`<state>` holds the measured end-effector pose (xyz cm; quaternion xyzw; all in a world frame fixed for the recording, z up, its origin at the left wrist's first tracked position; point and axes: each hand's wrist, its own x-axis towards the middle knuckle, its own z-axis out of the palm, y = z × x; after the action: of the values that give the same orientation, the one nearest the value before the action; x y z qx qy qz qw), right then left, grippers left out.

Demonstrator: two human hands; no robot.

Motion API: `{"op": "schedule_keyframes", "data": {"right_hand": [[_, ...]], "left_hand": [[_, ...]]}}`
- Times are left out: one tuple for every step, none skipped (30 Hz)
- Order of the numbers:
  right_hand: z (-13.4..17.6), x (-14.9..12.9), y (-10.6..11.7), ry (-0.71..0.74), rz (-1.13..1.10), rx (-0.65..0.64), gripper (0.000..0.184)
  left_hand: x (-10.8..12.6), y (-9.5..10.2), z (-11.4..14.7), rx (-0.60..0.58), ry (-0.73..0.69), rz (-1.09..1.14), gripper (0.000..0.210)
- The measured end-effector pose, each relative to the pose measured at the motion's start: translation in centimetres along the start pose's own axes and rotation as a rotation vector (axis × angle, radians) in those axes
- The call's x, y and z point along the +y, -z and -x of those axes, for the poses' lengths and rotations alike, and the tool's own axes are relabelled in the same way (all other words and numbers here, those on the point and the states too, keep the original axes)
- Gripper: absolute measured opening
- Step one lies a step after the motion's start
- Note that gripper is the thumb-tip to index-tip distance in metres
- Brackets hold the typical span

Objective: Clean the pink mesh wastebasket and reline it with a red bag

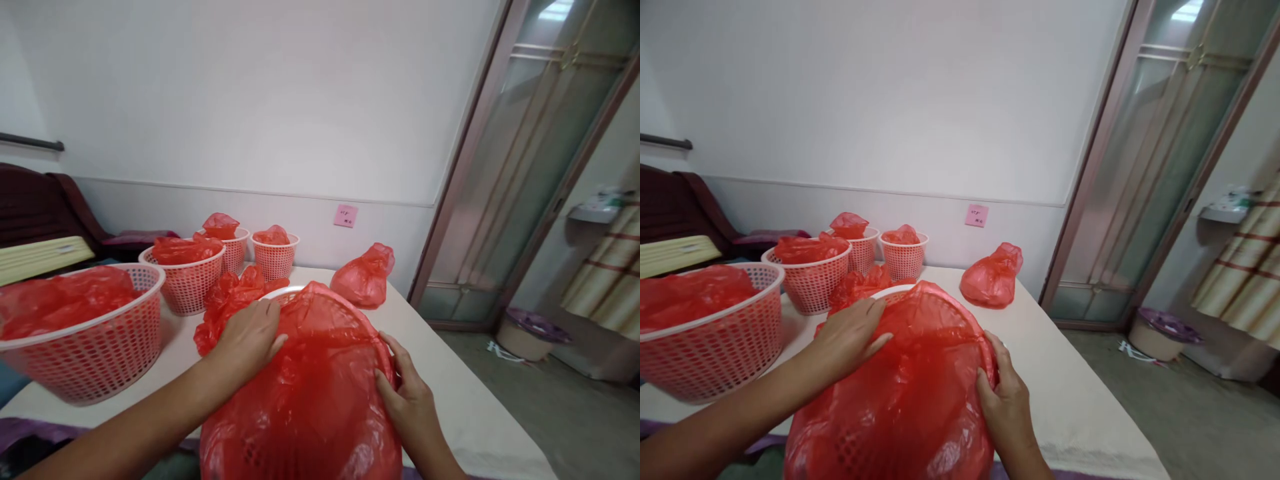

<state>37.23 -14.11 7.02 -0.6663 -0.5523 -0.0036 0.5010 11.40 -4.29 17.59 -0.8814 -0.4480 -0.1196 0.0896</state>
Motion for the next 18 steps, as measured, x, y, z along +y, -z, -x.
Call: {"op": "schedule_keyframes", "data": {"right_hand": [[0.0,0.2,0.0,-0.006,0.003,-0.001,0.052],[0.0,0.3,-0.1,-0.012,0.004,-0.001,0.052],[0.1,0.4,-0.1,-0.015,0.004,0.0,0.052],[0.1,0.4,-0.1,-0.016,0.004,-0.002,0.052],[0.1,0.4,-0.1,-0.018,0.004,-0.003,0.052],[0.1,0.5,-0.1,-0.022,0.005,-0.005,0.052],[0.1,0.5,-0.1,-0.025,0.006,-0.009,0.052],[0.1,0.5,-0.2,-0.027,0.006,-0.011,0.052],[0.1,0.5,-0.2,-0.028,0.006,-0.013,0.052],[0.0,0.5,-0.2,-0.026,0.005,-0.014,0.052],[0.0,0.5,-0.2,-0.021,0.004,-0.015,0.052],[0.0,0.6,-0.1,-0.015,0.003,-0.015,0.052],[0.0,0.6,-0.1,-0.012,0.005,-0.015,0.052],[0.0,0.7,-0.1,-0.011,0.01,-0.016,0.052],[0.1,0.8,-0.1,-0.01,0.015,-0.017,0.052],[0.2,0.9,-0.1,-0.008,0.02,-0.017,0.052],[0.2,1.0,-0.1,-0.006,0.024,-0.015,0.053],[0.3,1.1,-0.1,-0.003,0.026,-0.012,0.053]], "left_hand": [[-0.1,-0.2,0.0,-0.018,0.016,0.028,0.029],[-0.2,-0.4,0.0,-0.037,0.026,0.083,0.031],[-0.3,-0.5,-0.1,-0.052,0.031,0.159,0.033],[-0.4,-0.6,-0.3,-0.067,0.034,0.254,0.035],[-0.5,-0.7,-0.6,-0.09,0.031,0.365,0.037],[-0.5,-0.9,-0.9,-0.123,0.025,0.484,0.038],[-0.6,-1.2,-1.2,-0.157,0.02,0.587,0.037],[-0.5,-1.5,-1.4,-0.178,0.016,0.655,0.033],[-0.4,-1.8,-1.6,-0.182,0.007,0.686,0.028],[-0.3,-2.1,-1.7,-0.16,-0.007,0.685,0.022],[-0.1,-2.3,-1.8,-0.116,-0.023,0.665,0.019],[0.0,-2.5,-1.7,-0.064,-0.041,0.64,0.017],[0.1,-2.6,-1.6,-0.017,-0.062,0.624,0.018],[0.1,-2.6,-1.5,0.024,-0.084,0.622,0.02],[0.1,-2.4,-1.4,0.066,-0.103,0.628,0.023],[-0.1,-2.1,-1.3,0.109,-0.118,0.639,0.025],[-0.4,-1.8,-1.2,0.152,-0.124,0.652,0.026],[-0.6,-1.4,-1.1,0.193,-0.114,0.666,0.026]]}}
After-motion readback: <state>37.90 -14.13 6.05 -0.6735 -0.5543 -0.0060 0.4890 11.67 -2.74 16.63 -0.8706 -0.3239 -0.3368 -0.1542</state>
